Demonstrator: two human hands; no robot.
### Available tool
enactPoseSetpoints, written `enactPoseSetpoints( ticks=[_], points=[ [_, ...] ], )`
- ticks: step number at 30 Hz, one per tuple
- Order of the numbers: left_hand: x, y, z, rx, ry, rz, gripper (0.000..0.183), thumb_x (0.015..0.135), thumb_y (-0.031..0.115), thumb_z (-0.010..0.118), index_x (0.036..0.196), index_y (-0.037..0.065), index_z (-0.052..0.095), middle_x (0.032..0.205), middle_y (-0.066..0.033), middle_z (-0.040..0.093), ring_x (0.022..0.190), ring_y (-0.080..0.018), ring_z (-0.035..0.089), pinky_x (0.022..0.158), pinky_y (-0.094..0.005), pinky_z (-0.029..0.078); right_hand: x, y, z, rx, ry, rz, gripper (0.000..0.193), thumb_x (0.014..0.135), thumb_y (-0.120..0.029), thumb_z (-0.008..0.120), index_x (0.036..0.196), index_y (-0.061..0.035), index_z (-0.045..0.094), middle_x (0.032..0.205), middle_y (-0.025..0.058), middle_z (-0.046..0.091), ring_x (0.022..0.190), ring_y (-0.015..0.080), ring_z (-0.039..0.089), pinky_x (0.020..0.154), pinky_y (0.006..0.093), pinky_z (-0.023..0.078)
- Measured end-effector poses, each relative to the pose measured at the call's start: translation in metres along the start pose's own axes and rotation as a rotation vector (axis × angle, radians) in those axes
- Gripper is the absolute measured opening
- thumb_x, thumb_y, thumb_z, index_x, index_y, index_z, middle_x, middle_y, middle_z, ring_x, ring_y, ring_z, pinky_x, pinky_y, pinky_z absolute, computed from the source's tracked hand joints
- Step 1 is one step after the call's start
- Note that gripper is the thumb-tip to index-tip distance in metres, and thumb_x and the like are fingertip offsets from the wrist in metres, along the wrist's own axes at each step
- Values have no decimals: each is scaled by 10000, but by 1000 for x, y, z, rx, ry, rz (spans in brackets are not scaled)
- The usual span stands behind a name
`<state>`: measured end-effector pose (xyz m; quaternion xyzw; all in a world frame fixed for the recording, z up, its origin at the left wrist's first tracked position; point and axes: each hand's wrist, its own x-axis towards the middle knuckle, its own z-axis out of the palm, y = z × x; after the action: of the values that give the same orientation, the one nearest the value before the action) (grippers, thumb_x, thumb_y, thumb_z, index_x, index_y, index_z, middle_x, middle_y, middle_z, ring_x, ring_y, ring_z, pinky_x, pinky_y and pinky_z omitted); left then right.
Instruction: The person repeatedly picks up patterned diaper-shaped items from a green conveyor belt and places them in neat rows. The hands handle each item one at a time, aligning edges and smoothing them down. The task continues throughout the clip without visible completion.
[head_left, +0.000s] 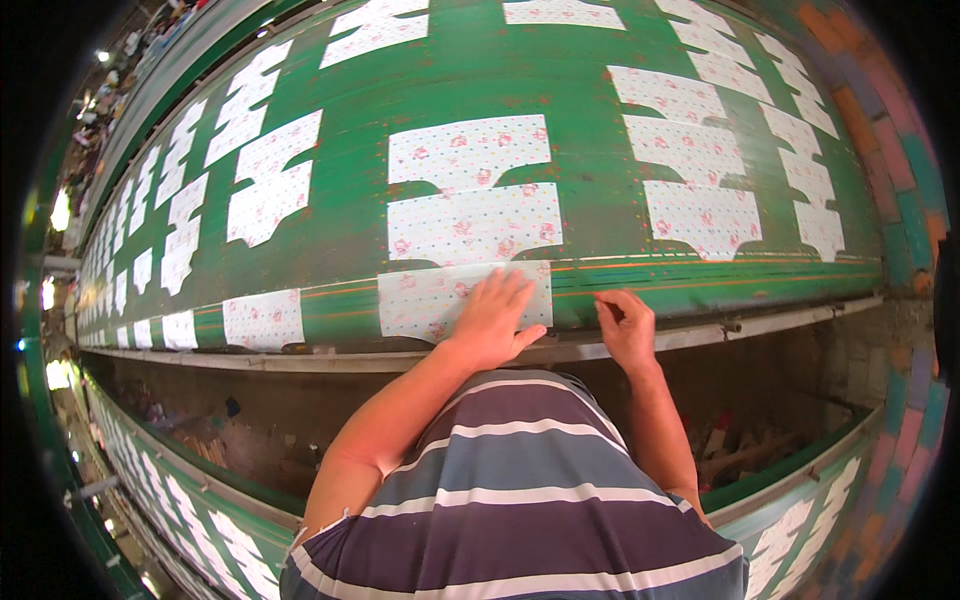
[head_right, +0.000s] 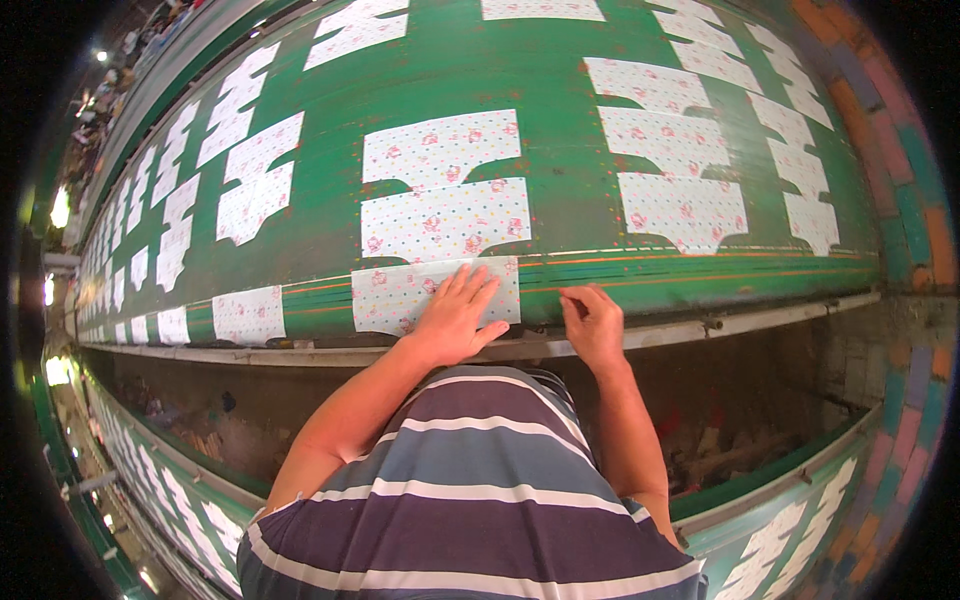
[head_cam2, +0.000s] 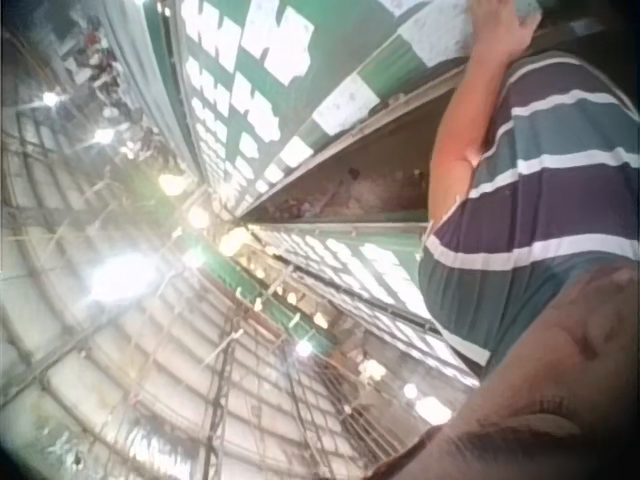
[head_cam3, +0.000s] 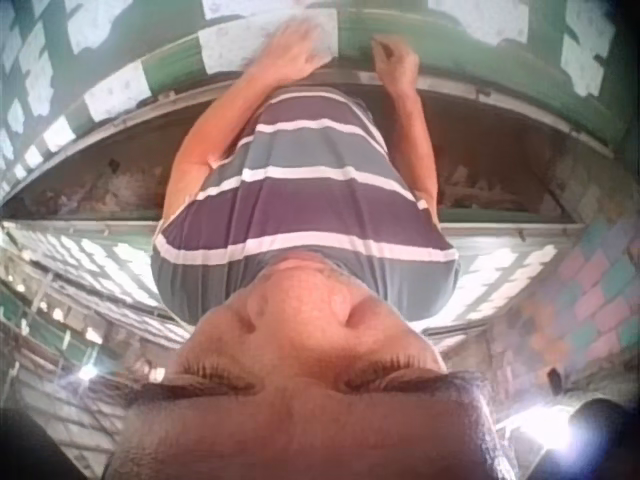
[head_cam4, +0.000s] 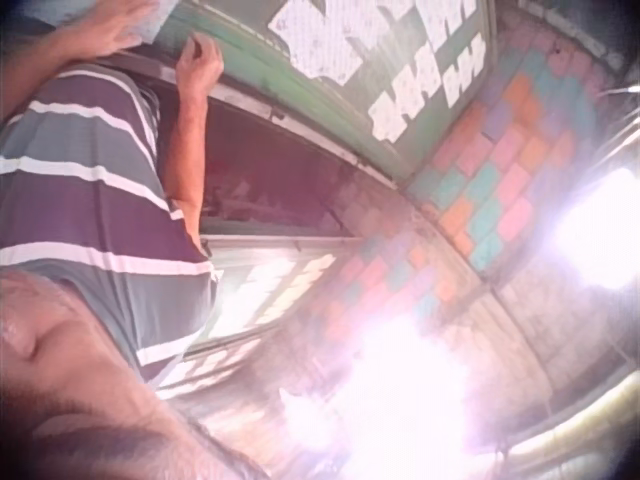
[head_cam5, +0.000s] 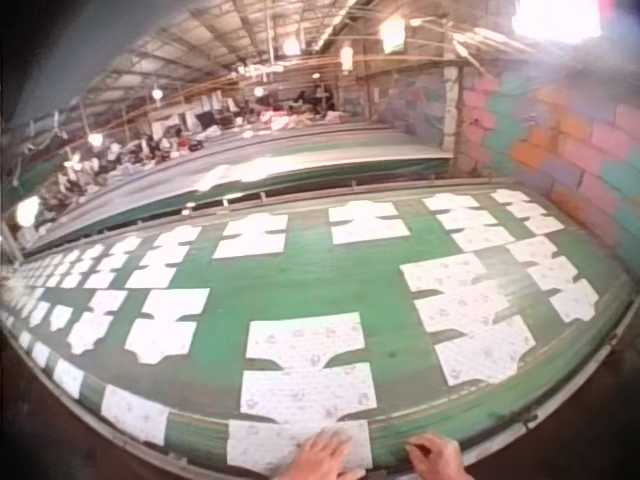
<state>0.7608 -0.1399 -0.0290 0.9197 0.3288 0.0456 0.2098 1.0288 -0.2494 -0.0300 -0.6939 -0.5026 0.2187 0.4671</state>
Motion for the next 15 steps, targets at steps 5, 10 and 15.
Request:
enactPoseSetpoints(
  ticks=[5, 10, 15],
  points=[
    [-51, -31, -15, 21, 63, -329, 839, 1075, 590, 650, 1656, 10, 479, 1749, -275, 406, 1627, -519, 337, 1331, -639, 260, 20, 17, -36, -9, -23, -22, 102, 973, 44, 783, 1067, 9, 795, 869, 103, 709, 700, 161, 645, 648, 316, 520],
    [-73, -51, -19, 96, 103, -416, 815, 1085, 535, 665, 1693, 43, 433, 1769, -246, 393, 1651, -473, 324, 1337, -629, 238, 62, 24, -46, -48, -87, -62, 102, 975, 14, 790, 1073, -14, 805, 894, 104, 726, 710, 191, 686, 658, 328, 545],
    [-64, -45, -22, 88, 107, -461, 829, 1070, 512, 693, 1711, 69, 413, 1759, -223, 419, 1642, -455, 348, 1332, -620, 241, 127, 17, -12, -304, -232, -212, 88, 963, -147, 816, 1024, -84, 811, 982, 105, 765, 819, 311, 763, 721, 437, 605]
  ],
)
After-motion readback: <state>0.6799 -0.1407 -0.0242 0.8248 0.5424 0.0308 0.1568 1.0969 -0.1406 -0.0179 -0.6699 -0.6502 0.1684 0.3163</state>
